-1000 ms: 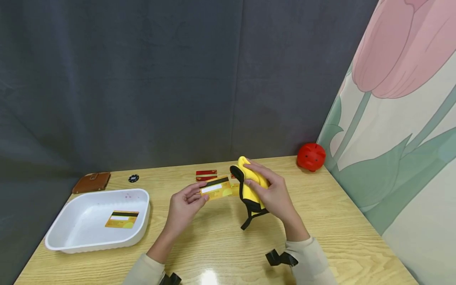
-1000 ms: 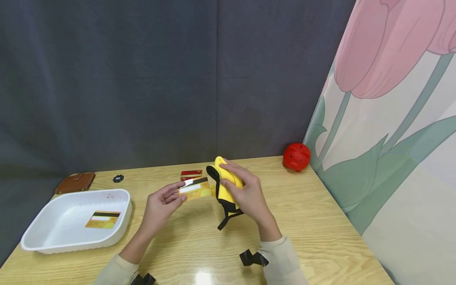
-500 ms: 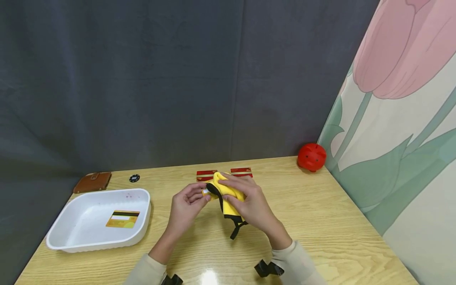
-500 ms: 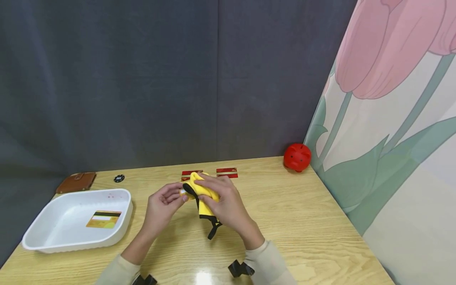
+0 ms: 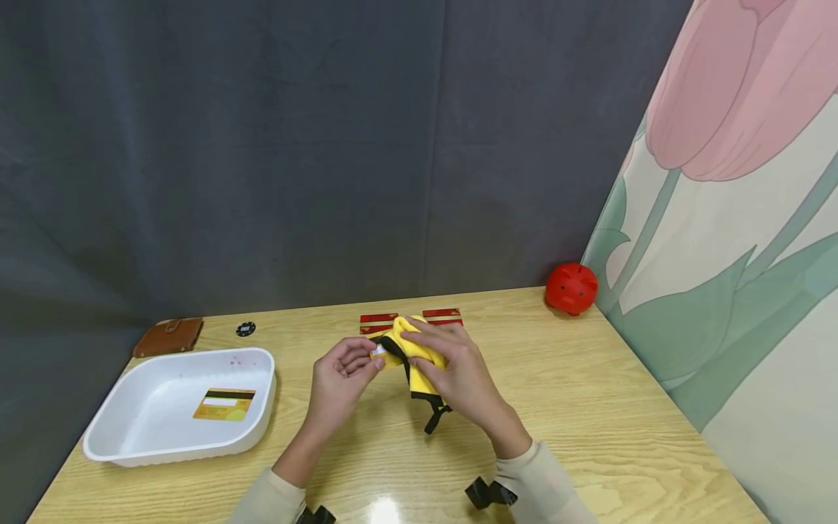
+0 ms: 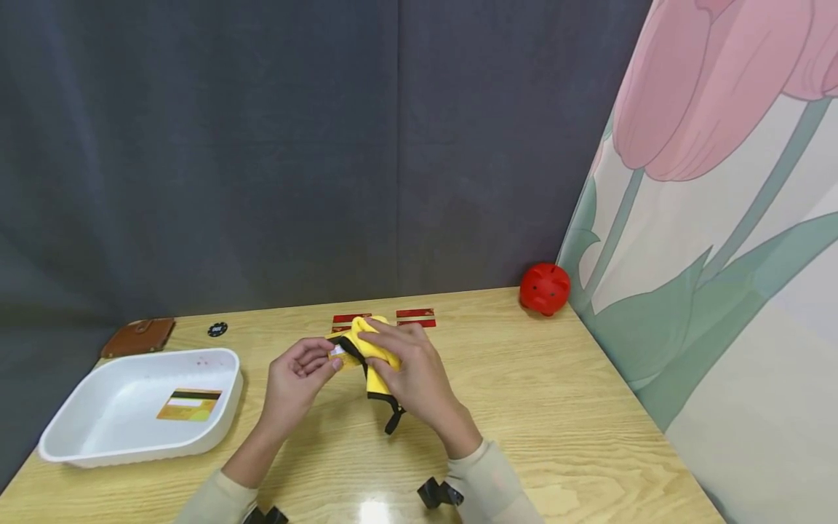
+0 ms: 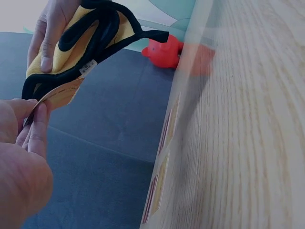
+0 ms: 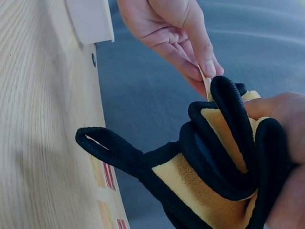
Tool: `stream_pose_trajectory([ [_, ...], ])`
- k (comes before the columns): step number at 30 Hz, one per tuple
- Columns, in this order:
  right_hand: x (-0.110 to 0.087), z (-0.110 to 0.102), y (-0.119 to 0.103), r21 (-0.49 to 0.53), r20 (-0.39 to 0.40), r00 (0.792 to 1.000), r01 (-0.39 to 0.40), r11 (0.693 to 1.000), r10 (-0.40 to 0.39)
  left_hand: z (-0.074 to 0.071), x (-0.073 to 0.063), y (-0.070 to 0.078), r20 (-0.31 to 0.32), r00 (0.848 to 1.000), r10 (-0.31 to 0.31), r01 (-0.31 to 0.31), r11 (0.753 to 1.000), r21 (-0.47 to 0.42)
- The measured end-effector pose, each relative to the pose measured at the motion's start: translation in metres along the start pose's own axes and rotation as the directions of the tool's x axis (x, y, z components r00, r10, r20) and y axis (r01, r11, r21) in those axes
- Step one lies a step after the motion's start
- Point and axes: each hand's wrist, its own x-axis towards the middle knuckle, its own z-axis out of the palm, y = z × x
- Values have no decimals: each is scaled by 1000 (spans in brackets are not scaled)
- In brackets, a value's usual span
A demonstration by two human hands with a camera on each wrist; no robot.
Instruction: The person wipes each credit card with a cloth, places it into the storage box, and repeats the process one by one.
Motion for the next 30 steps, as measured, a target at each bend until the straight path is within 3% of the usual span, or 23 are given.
stream_pose_trajectory([
  [10,2,-7,8,12,-42,997,-58,998,59,-3,-1,2,11,1000,17,-17,1000,5],
  [20,2,-26,35,59,-95,983,-152,987,157,-10,2,10,11,1000,7,-7,998,60],
  [24,2,-35,43,90,-122,977,-165,982,175,-22,3,19,-24,1000,-3,5,995,97],
  [30,1,-47,47,130,-129,974,-167,977,184,-58,0,43,-107,994,-5,24,984,174],
])
